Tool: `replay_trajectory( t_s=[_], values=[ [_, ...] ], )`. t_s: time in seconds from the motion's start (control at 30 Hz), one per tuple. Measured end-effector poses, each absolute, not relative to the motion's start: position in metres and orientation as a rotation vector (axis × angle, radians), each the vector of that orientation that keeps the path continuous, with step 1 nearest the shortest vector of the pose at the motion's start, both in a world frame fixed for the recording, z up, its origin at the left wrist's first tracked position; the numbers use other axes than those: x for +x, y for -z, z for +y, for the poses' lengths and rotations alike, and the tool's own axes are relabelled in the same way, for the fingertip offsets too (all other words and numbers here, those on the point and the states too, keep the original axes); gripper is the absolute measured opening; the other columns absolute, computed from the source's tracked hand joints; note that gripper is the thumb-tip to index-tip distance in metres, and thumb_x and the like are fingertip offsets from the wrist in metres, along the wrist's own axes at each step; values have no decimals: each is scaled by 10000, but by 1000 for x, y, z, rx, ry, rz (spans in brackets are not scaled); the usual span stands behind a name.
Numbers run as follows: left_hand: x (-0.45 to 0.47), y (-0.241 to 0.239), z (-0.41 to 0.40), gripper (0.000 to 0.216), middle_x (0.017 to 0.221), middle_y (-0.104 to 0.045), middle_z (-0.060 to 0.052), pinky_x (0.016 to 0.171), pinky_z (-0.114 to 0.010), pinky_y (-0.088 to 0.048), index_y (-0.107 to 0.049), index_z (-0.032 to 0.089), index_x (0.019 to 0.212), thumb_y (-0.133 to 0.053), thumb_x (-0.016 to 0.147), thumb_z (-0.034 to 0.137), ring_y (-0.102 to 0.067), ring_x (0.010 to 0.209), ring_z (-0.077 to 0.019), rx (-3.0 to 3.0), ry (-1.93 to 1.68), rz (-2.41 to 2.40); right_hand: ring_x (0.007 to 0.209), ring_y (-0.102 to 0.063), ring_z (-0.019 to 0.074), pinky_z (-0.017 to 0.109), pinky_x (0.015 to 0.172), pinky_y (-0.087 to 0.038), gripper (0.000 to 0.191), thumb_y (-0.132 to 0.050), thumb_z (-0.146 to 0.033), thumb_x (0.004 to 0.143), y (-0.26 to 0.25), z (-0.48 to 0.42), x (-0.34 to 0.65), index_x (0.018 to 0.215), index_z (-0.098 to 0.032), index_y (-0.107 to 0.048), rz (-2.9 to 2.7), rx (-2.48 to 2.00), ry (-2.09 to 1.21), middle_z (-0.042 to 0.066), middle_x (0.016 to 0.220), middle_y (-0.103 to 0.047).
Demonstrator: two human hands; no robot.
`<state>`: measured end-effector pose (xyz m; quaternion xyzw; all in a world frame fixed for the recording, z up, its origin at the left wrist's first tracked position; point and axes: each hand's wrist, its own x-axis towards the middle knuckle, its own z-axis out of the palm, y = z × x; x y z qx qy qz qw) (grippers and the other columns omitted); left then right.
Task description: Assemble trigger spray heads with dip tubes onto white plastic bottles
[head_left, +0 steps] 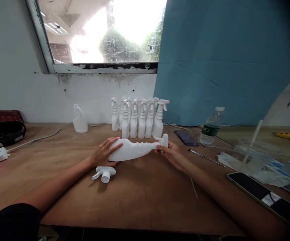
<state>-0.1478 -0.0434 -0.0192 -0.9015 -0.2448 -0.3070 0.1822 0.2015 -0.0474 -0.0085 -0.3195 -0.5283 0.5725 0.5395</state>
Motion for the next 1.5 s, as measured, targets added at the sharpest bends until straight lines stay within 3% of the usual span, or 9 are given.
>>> replay_trajectory(
  t_s=[0.2, 0.4, 0.5, 0.6, 0.8, 0.93, 1.03, 1.3, 1.5],
  values=[
    [-143, 21, -47, 837, 1490, -274, -144, 1056, -537, -369, -253, 261, 1489, -653, 758, 337, -336, 1323, -352, -2539, 857, -675, 741, -575, 145, 263, 633, -463, 412, -826, -275, 674, 4, -57, 197, 1043, -188, -665, -1342, -709, -1374, 26, 911, -658],
    [-143, 20, -48, 835, 1495, -270, -143, 1053, -551, -369, -247, 269, 1492, -648, 762, 328, -340, 1321, -357, -2537, 859, -670, 498, -518, 132, 270, 511, -411, 290, -748, -377, 760, 8, -54, 194, 939, -190, -614, -1465, -882, -1118, -30, 591, -593],
    [-142, 18, -50, 831, 1497, -268, -145, 1051, -559, -367, -239, 267, 1495, -642, 772, 335, -340, 1320, -362, -2541, 837, -670, 631, -598, 186, 292, 520, -469, 403, -812, -328, 678, 9, -55, 192, 992, -215, -585, -1458, -873, -1130, 23, 802, -679],
    [-142, 17, -51, 837, 1497, -265, -148, 1043, -568, -371, -222, 269, 1500, -640, 780, 349, -339, 1318, -369, -2547, 828, -659, 676, -579, 164, 281, 516, -473, 518, -842, -287, 623, 6, -58, 191, 1051, -247, -553, -1405, -790, -1189, 27, 1012, -656],
    [-141, 17, -52, 824, 1491, -270, -149, 1052, -565, -368, -223, 269, 1501, -633, 789, 333, -329, 1326, -362, -2548, 832, -633, 432, -435, 106, 246, 429, -333, 364, -755, -417, 739, 7, -56, 195, 952, -216, -540, -1541, -889, -1020, -62, 578, -550],
    [-141, 17, -52, 836, 1493, -275, -151, 1041, -577, -374, -223, 269, 1500, -645, 781, 332, -338, 1322, -368, -2554, 833, -647, 497, -497, 134, 263, 460, -382, 439, -783, -404, 713, 9, -57, 194, 1031, -236, -531, -1545, -861, -1031, -30, 688, -614],
    [-142, 16, -52, 836, 1492, -282, -150, 1046, -575, -372, -235, 271, 1497, -655, 776, 334, -340, 1324, -369, -2561, 828, -647, 432, -453, 129, 264, 432, -344, 392, -776, -428, 716, 7, -60, 191, 962, -241, -535, -1536, -877, -1001, -56, 568, -561],
    [-141, 17, -52, 831, 1493, -271, -149, 1056, -569, -361, -226, 269, 1499, -642, 782, 333, -332, 1325, -364, -2561, 841, -641, 449, -513, 154, 278, 460, -389, 404, -750, -421, 755, 7, -60, 191, 1014, -249, -492, -1583, -876, -992, -58, 543, -581],
    [-140, 17, -53, 819, 1490, -271, -155, 1062, -565, -356, -234, 253, 1497, -635, 787, 322, -326, 1329, -357, -2566, 838, -629, 456, -531, 141, 278, 428, -406, 433, -782, -419, 712, 9, -61, 190, 993, -254, -498, -1511, -863, -1036, -17, 734, -655]
  ],
)
